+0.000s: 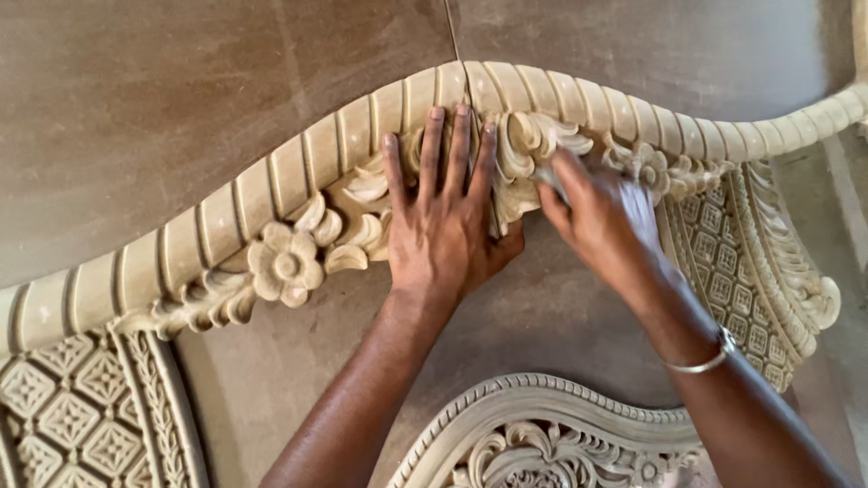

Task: The person uses a small carving tool to refine the edges and details of an ornate wooden panel. They carefully work along the carved floral and geometric patterns, smoothing and shaping the wood by hand.

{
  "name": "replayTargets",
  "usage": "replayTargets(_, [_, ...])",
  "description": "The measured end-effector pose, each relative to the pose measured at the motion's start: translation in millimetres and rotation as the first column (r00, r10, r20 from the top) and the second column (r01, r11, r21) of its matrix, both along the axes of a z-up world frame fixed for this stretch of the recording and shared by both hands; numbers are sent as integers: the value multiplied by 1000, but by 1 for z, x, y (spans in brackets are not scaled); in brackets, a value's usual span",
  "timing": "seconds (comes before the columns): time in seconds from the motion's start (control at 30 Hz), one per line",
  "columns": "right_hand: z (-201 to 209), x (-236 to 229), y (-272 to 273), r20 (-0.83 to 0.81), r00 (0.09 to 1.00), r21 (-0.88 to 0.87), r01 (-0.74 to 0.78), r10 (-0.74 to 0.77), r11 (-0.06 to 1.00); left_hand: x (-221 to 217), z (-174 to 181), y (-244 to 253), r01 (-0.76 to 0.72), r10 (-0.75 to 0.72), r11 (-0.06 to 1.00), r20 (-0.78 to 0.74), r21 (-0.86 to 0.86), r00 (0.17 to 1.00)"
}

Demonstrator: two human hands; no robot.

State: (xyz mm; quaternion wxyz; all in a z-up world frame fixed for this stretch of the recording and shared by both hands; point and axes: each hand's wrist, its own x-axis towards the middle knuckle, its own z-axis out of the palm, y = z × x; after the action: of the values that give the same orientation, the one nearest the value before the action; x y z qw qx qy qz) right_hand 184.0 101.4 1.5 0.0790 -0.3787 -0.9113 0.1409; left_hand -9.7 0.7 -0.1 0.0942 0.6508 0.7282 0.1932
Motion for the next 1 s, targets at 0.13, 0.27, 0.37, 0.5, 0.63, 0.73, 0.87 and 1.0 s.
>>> replayTargets(0.13, [40,33,-30,179,953,-43,257,-245,965,0,5,-1,-19,19,1000,-15,6,1000])
replayTargets(0.27, [52,40,-23,-333,922,-196,137,-197,971,1,4,-2,-21,22,1000,-62,16,998])
replayTargets(0.37, [48,33,-26,-237,910,-302,264,-341,916,1,2,-7,47,-44,998,-58,52,997])
replayTargets(0.5, [53,32,-37,-145,942,-166,279,-303,946,0,-11,-17,318,-293,934,-162,160,942])
replayTargets(0.63, [58,28,-38,-94,979,22,185,-182,983,1,-9,-16,302,-291,946,-101,118,951])
replayTargets(0.73, [59,23,-39,-186,983,127,37,-13,991,-1,-3,-17,259,-257,958,-30,125,966])
replayTargets(0.87, [54,14,-27,-157,987,92,47,-32,995,-5,-3,-23,141,-155,976,75,165,985])
replayTargets(1.0, [40,7,-22,-183,980,-4,74,-74,997,-2,-5,-28,66,-81,980,73,187,994])
